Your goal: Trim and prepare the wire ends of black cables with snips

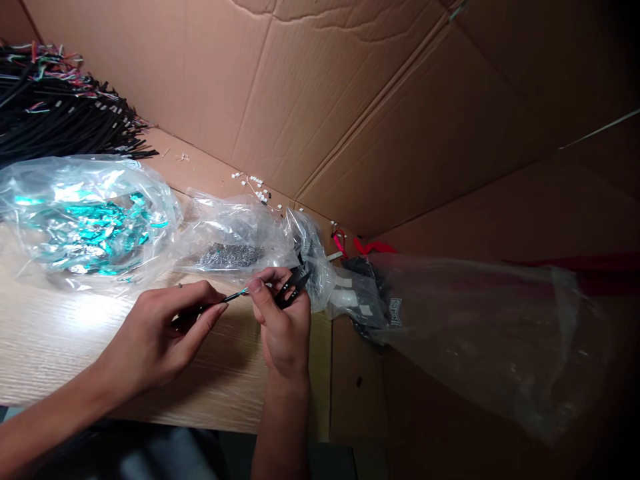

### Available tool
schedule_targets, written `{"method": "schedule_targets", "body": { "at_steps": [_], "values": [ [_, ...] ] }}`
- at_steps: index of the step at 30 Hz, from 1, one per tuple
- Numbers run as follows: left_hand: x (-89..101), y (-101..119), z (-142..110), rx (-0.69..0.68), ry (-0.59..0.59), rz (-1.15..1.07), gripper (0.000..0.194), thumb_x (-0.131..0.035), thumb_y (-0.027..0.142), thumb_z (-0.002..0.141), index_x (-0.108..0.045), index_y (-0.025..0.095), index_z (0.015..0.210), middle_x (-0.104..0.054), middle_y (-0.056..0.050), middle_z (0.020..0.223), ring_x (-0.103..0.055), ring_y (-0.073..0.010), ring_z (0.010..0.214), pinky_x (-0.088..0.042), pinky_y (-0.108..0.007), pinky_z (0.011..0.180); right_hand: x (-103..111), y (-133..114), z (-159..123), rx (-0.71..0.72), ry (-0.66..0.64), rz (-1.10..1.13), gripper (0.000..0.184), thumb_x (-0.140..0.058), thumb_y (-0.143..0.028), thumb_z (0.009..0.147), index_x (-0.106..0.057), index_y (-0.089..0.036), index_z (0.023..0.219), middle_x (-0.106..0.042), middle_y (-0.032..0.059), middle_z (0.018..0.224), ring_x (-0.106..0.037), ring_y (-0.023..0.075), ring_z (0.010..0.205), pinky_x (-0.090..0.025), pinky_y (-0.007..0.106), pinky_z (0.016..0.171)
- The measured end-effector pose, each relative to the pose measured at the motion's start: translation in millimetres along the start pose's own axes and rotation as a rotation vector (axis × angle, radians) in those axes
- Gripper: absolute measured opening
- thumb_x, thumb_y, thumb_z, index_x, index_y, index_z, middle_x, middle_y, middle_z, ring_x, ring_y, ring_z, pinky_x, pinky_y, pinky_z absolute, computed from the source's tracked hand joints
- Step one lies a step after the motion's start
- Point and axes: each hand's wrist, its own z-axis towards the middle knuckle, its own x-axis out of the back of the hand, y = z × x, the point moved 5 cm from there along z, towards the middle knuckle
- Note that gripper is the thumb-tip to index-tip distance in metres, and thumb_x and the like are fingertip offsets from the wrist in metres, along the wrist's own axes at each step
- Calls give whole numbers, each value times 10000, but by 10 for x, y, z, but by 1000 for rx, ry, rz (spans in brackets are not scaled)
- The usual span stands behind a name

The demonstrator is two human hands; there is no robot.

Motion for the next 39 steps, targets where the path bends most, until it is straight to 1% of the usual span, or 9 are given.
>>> {"method": "schedule_targets", "body": {
  "at_steps": [5,12,16,20,24,26,29,34,39],
  "values": [
    [-4,-16,-11,12,-17,-11,119,-622,263,1019,-673,201,931,-655,21,746,-525,-94,594,-400,-206,527,-9,-15,2,19,11,-36,263,-862,-404,862,-702,-205,927,-595,-36,752,-397,77,573,-330,254,546],
    [-3,7,6,-9,9,16,114,-617,261,1019,-681,198,949,-668,16,742,-528,-91,565,-393,-204,511,-23,-31,4,29,22,-84,253,-840,-417,880,-709,-203,911,-556,-44,693,-406,89,577,-343,261,564],
    [1,50,4,-72,57,87,102,-597,219,1020,-662,196,945,-629,41,683,-488,-74,513,-381,-191,502,-44,-83,-13,63,52,-168,230,-814,-410,904,-719,-201,919,-581,-29,708,-470,110,620,-381,267,593],
    [-6,99,-14,-199,161,232,116,-573,135,1013,-590,202,920,-569,58,657,-446,-70,490,-353,-197,500,-69,-126,-45,131,112,-270,218,-793,-398,923,-710,-196,929,-623,-7,768,-515,124,671,-427,269,633],
    [-51,115,-11,-283,203,311,165,-558,86,1006,-533,218,910,-511,60,661,-434,-89,511,-326,-230,508,-84,-28,-33,83,103,-146,279,-827,-411,888,-670,-199,979,-624,-4,814,-484,110,648,-416,257,598],
    [-70,112,-4,-303,213,322,173,-556,75,1007,-526,222,921,-493,61,666,-428,-97,517,-315,-246,516,-87,30,-14,52,81,-78,318,-854,-417,859,-662,-198,988,-626,0,847,-476,104,650,-401,250,583],
    [-91,90,1,-312,226,318,188,-562,66,1007,-512,223,916,-485,60,677,-431,-97,526,-309,-257,528,-76,67,3,52,82,-54,320,-869,-411,844,-666,-195,964,-630,4,880,-464,96,652,-385,245,577],
    [-112,68,-4,-329,235,360,178,-538,41,1013,-543,217,988,-527,52,693,-464,-106,540,-296,-279,535,-60,32,-8,71,136,-154,313,-847,-439,861,-687,-193,969,-589,-16,761,-440,102,603,-369,252,548],
    [-95,81,-14,-353,263,414,178,-550,27,1007,-558,205,1023,-559,45,712,-489,-109,547,-308,-288,540,-85,-89,-15,134,161,-245,275,-838,-415,867,-698,-189,934,-616,-8,752,-504,118,627,-406,253,562]
  ]
}}
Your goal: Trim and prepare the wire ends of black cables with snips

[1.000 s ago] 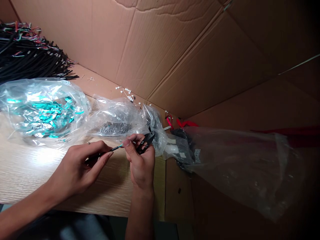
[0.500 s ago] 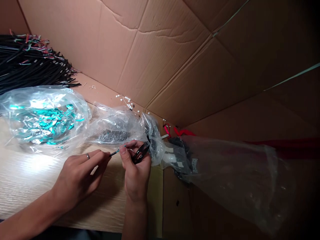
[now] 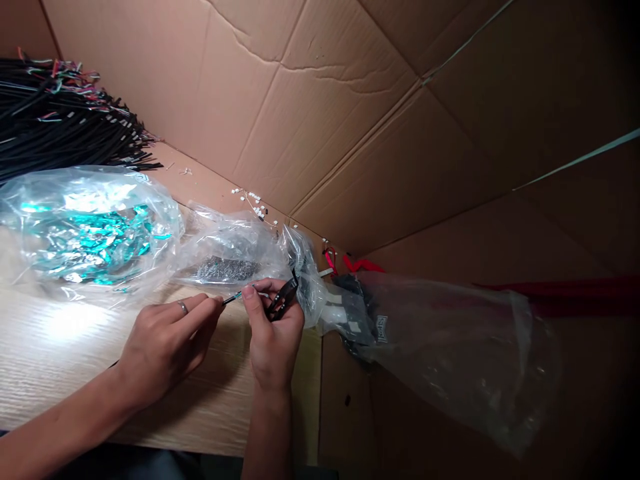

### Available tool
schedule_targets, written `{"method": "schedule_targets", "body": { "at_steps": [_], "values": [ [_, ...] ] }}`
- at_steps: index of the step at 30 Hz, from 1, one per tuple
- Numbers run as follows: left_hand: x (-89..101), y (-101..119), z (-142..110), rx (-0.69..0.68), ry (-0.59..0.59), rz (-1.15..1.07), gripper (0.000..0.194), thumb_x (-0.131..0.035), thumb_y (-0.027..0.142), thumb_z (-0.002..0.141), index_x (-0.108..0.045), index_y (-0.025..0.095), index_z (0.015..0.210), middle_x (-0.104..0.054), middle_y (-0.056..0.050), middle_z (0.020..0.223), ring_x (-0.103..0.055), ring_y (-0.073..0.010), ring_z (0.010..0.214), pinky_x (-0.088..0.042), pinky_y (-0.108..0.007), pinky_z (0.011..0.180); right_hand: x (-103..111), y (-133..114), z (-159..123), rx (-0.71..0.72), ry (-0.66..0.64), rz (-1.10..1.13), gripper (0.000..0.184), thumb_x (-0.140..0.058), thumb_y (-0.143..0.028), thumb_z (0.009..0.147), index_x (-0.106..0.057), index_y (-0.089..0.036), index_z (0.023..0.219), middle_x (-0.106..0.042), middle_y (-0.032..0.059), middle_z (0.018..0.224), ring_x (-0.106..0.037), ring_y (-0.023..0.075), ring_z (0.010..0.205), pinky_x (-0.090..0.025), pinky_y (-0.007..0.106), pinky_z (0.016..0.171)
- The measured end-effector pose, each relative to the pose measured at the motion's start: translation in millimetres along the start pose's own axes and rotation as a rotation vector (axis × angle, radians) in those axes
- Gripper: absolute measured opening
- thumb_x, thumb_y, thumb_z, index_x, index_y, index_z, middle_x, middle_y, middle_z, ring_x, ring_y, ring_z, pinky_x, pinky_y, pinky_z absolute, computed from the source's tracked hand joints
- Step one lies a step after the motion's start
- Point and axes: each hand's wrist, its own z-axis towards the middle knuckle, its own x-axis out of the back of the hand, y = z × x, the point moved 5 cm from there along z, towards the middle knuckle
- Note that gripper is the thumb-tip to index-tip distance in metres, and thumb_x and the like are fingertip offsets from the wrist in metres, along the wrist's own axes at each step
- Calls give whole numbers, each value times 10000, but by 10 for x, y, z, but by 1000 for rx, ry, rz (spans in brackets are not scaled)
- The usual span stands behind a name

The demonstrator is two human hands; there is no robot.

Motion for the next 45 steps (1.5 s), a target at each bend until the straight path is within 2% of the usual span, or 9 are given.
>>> {"method": "schedule_targets", "body": {
  "at_steps": [7,11,16,19,23,28,32,36,45],
  "values": [
    [-41,-44,-108,-27,-4,7,269,-557,8,1001,-601,168,1213,-701,-4,827,-643,-119,663,-438,-252,622,6,-97,-18,18,-20,-100,242,-782,-415,912,-702,-187,924,-630,4,733,-548,143,658,-446,270,602],
    [-51,-56,-182,-63,17,44,320,-573,9,984,-599,160,1266,-760,-49,916,-714,-149,781,-513,-249,725,-17,-142,-49,61,-36,-144,225,-741,-417,945,-696,-197,929,-614,-1,724,-506,134,616,-424,264,569],
    [-30,-55,-194,-92,52,84,334,-599,-8,965,-598,123,1272,-760,-63,892,-719,-152,797,-523,-240,766,-56,-145,-78,120,-57,-209,172,-723,-380,961,-701,-210,952,-631,-2,743,-503,133,592,-414,267,560],
    [-4,-47,-163,-83,64,99,287,-590,16,984,-606,135,1245,-730,-36,818,-680,-141,710,-496,-246,701,-59,-120,-68,112,-57,-169,168,-722,-370,961,-696,-204,945,-657,6,779,-546,134,629,-443,259,584],
    [44,-65,-90,35,33,15,129,-591,66,1002,-609,190,1028,-637,30,677,-548,-110,517,-382,-261,537,-9,-129,-17,125,-6,-115,158,-742,-357,949,-710,-204,967,-705,19,854,-625,143,720,-514,252,660],
    [86,-86,-22,142,-43,-214,87,-583,131,1027,-627,186,1078,-679,32,721,-581,-82,523,-409,-208,547,30,-161,56,108,-103,-100,171,-746,-356,944,-767,-217,1041,-765,58,990,-708,191,866,-577,294,755],
    [93,-109,-12,220,-77,-303,73,-573,168,1042,-641,193,1050,-668,50,699,-580,-69,523,-411,-185,551,50,-158,85,75,-180,-59,137,-752,-346,947,-780,-229,1010,-761,29,916,-691,166,817,-558,282,759],
    [98,-126,-19,299,-116,-380,129,-545,211,1055,-645,198,975,-625,55,675,-527,-72,518,-403,-184,537,57,-108,89,43,-207,2,158,-778,-363,926,-771,-222,996,-708,-1,816,-601,121,684,-495,247,655],
    [74,-184,-19,512,-226,-599,276,-540,341,1063,-639,195,851,-558,36,665,-485,-98,578,-374,-196,531,37,-176,42,61,-222,-31,158,-788,-363,922,-731,-217,943,-657,-15,752,-556,118,651,-418,239,572]
  ]
}}
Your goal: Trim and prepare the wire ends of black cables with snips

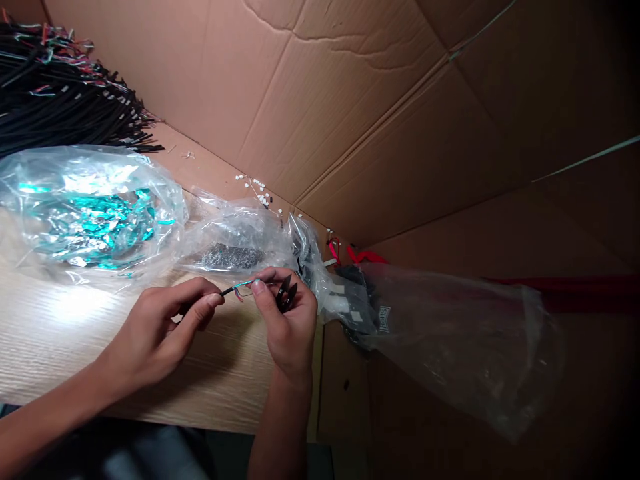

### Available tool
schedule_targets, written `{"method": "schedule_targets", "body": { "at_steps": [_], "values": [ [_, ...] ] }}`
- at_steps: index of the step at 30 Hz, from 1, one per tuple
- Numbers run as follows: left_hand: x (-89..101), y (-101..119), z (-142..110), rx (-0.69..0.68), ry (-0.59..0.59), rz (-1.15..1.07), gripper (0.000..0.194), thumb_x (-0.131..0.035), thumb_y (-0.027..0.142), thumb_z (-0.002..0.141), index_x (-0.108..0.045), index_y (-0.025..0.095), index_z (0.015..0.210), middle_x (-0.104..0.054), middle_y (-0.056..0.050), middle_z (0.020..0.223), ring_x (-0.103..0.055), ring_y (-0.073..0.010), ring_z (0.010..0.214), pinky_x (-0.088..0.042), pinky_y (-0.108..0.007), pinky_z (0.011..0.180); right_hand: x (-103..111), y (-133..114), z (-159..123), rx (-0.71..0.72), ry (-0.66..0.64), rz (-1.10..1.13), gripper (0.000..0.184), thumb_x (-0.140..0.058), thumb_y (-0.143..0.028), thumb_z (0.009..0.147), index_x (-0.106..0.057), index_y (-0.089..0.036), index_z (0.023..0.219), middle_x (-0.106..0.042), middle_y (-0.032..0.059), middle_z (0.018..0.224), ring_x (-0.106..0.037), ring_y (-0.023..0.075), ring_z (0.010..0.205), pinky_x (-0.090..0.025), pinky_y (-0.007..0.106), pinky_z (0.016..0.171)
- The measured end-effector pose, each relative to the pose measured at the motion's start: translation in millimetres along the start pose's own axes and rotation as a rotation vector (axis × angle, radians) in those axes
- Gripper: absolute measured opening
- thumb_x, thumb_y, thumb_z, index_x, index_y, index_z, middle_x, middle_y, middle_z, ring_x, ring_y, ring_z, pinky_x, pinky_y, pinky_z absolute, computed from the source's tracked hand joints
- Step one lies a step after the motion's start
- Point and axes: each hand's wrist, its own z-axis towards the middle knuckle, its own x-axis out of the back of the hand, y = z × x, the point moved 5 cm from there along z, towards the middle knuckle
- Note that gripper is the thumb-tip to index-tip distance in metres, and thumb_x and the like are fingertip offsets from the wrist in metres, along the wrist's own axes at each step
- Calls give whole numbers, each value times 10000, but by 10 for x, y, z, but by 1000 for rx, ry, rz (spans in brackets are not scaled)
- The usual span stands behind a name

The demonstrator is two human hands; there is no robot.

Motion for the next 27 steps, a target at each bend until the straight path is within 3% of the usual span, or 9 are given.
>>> {"method": "schedule_targets", "body": {
  "at_steps": [3,7,10,13,18,21,27],
  "values": [
    [-28,-32,-11,97,-71,-105,353,-561,423,1054,-621,187,798,-499,35,646,-419,-96,561,-309,-203,483,3,-34,-6,24,-8,-5,134,-774,-342,937,-730,-215,937,-684,-1,788,-563,122,669,-417,242,578],
    [-97,-104,-46,287,-257,-389,447,-575,547,1034,-665,164,822,-462,33,617,-355,-84,537,-215,-204,448,14,79,19,17,-115,212,141,-812,-326,911,-730,-235,980,-729,12,884,-553,108,650,-408,242,572],
    [-171,-156,-81,410,-426,-718,411,-604,521,1029,-708,152,882,-424,56,524,-295,-57,461,-194,-185,436,-11,185,58,15,-206,395,223,-864,-338,858,-718,-256,1006,-689,-7,824,-518,101,604,-395,245,556],
    [-243,-194,-125,565,-538,-1025,358,-657,470,1005,-703,150,850,-352,88,458,-199,-33,390,-221,-165,400,-83,200,98,49,-272,491,244,-887,-356,821,-678,-251,892,-618,-22,750,-489,106,584,-407,258,566],
    [-296,-195,-186,769,-556,-1177,346,-834,450,865,-678,146,812,-327,114,449,-109,0,370,-175,-125,344,-192,170,158,77,-312,500,338,-915,-344,771,-593,-243,769,-525,-38,718,-411,100,566,-394,251,555],
    [-302,-174,-215,837,-563,-1186,359,-846,446,852,-653,147,811,-316,130,455,-73,18,368,-176,-99,335,-203,221,190,66,-334,510,388,-936,-352,732,-567,-234,718,-479,-41,722,-337,89,541,-337,236,494],
    [-304,-175,-222,926,-569,-1179,423,-898,477,775,-621,160,812,-310,157,433,-47,27,336,-182,-90,296,-203,316,208,73,-450,562,409,-931,-278,722,-526,-229,687,-483,-39,718,-373,82,523,-305,229,448]
  ]
}}
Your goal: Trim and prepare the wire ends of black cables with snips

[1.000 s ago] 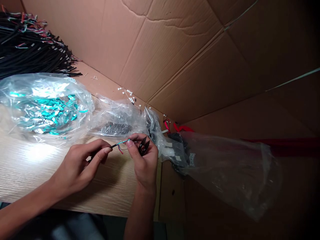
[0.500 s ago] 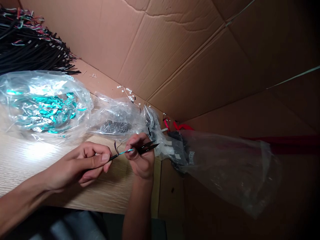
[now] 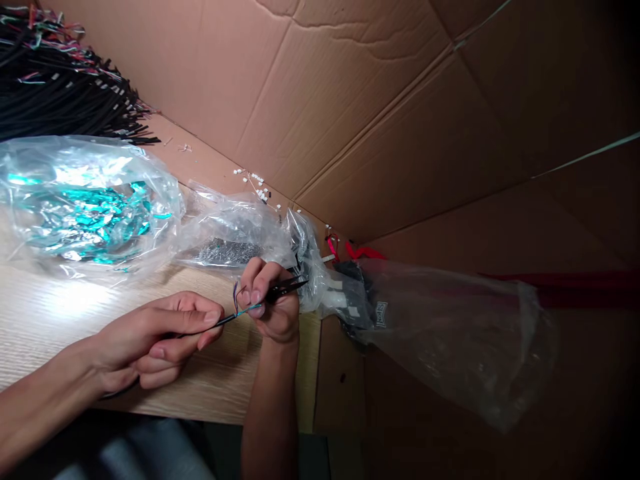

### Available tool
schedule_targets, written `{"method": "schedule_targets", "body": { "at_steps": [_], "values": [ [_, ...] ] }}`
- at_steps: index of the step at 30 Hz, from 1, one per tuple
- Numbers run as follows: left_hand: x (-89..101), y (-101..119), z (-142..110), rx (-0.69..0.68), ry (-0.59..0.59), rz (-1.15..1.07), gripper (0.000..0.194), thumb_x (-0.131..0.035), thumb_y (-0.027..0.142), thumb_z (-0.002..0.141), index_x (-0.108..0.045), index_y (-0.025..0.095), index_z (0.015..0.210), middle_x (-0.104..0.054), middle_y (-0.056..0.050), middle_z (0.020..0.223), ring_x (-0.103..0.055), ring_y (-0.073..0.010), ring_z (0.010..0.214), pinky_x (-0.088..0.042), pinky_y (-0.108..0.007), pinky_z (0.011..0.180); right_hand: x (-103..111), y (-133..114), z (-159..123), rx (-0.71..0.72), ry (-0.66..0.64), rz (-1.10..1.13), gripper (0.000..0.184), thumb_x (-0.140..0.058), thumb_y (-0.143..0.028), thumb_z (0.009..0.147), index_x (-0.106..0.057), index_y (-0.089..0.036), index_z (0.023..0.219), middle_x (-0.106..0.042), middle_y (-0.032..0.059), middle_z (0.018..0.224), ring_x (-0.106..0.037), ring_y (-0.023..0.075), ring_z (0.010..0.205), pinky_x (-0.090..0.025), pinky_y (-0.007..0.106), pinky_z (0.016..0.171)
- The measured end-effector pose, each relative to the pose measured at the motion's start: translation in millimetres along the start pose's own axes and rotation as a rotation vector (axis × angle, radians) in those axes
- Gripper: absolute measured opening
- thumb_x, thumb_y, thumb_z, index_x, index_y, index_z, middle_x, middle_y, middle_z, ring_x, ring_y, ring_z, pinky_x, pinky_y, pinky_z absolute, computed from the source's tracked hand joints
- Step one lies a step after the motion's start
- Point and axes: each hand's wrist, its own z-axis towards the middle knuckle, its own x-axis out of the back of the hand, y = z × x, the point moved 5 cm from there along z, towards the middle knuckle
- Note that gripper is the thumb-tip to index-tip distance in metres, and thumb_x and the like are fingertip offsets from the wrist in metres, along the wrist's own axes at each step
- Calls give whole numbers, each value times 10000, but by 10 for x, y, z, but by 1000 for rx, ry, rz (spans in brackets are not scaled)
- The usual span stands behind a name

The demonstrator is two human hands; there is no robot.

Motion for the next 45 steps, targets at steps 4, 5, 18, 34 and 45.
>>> {"method": "schedule_targets", "body": {
  "at_steps": [4,5,18,34,45],
  "values": [
    [5,-7,-1,32,0,-3,435,-908,477,751,-611,164,806,-329,158,419,-51,26,329,-183,-87,286,-17,1,2,-39,-2,-4,458,-959,-324,695,-512,-226,668,-479,-48,697,-342,67,486,-270,225,410],
    [10,-12,-4,35,-1,-5,437,-912,476,745,-611,165,807,-332,158,416,-53,25,326,-188,-89,284,-31,-11,5,-34,-7,-5,451,-962,-321,692,-522,-225,663,-482,-49,694,-338,65,484,-275,223,410],
    [-26,-42,-30,15,-68,8,325,-797,428,850,-617,160,807,-279,151,426,-41,19,316,-156,-105,286,-61,-70,-8,-62,-67,-23,400,-951,-300,672,-562,-234,606,-505,-38,698,-387,76,479,-345,232,417],
    [-148,270,-167,-721,398,1127,269,-565,409,1057,-676,187,954,-599,7,679,-495,-106,577,-351,-211,525,-67,-272,-52,2,139,-312,222,-802,-247,830,-586,-232,780,-507,-3,846,-447,146,699,-370,295,621],
    [-269,152,-178,-1122,566,1469,154,-509,155,1012,-614,218,920,-579,25,610,-477,-111,482,-325,-261,527,-219,-266,-99,59,334,-312,179,-780,-236,848,-602,-234,826,-519,-3,871,-485,163,785,-391,315,708]
  ]
}}
